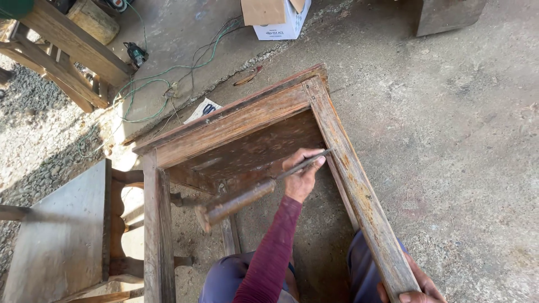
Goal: The person kneels on the ground beside an old wooden chair frame and uses a chisel and a wooden mallet to knock its joints apart. They position the chisel at the rail joints, strike it with the mallet, and work around the frame to separate the wooden rails from the legs.
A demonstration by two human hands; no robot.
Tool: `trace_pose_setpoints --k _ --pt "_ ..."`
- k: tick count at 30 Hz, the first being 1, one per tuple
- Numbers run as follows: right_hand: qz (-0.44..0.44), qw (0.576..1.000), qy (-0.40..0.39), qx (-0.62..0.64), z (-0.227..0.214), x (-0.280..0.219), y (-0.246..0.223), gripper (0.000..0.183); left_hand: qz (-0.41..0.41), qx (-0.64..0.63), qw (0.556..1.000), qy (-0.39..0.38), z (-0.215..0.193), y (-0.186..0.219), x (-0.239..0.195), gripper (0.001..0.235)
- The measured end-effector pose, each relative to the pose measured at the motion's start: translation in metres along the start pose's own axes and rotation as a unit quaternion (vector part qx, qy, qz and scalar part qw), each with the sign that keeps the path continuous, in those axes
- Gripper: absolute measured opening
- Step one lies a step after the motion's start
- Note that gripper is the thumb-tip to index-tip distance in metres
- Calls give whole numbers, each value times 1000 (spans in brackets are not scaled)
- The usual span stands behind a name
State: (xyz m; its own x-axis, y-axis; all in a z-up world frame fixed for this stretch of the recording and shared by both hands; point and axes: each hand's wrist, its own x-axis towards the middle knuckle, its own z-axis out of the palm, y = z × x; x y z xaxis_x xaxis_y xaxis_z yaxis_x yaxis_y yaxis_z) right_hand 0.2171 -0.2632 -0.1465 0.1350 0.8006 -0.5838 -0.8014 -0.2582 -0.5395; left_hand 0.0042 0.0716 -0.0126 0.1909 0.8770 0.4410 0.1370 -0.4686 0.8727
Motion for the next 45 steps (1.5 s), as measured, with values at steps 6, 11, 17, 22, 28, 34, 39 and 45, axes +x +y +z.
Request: trace_pose_setpoints --k 6,11,17,22,28,34,39,45 --pt "-30 971 -220 -93 32 -9 -28 113 -32 54 998 -8 4 20 -45 20" --pt "41 984 -155 -74 35 -15 -24 115 90 -35 994 -44 7 66 -79 25" --pt "39 986 -140 -83 33 -13 -24 114 39 -49 995 -83 4 58 -134 25" --pt "21 991 -133 -21 52 -21 -35 112 23 -10 989 -146 -16 76 -100 24" --pt "-3 952 -299 -58 -16 21 6 110 39 76 996 -37 -34 21 55 25" --pt "10 985 -158 -74 32 -1 -17 109 4 35 999 5 -17 -18 130 21" --pt "24 995 -88 -43 15 8 -1 102 -25 99 995 7 -15 -16 138 17" --pt "61 992 -104 -37 33 0 -14 105 57 180 978 -83 -19 -3 130 16"
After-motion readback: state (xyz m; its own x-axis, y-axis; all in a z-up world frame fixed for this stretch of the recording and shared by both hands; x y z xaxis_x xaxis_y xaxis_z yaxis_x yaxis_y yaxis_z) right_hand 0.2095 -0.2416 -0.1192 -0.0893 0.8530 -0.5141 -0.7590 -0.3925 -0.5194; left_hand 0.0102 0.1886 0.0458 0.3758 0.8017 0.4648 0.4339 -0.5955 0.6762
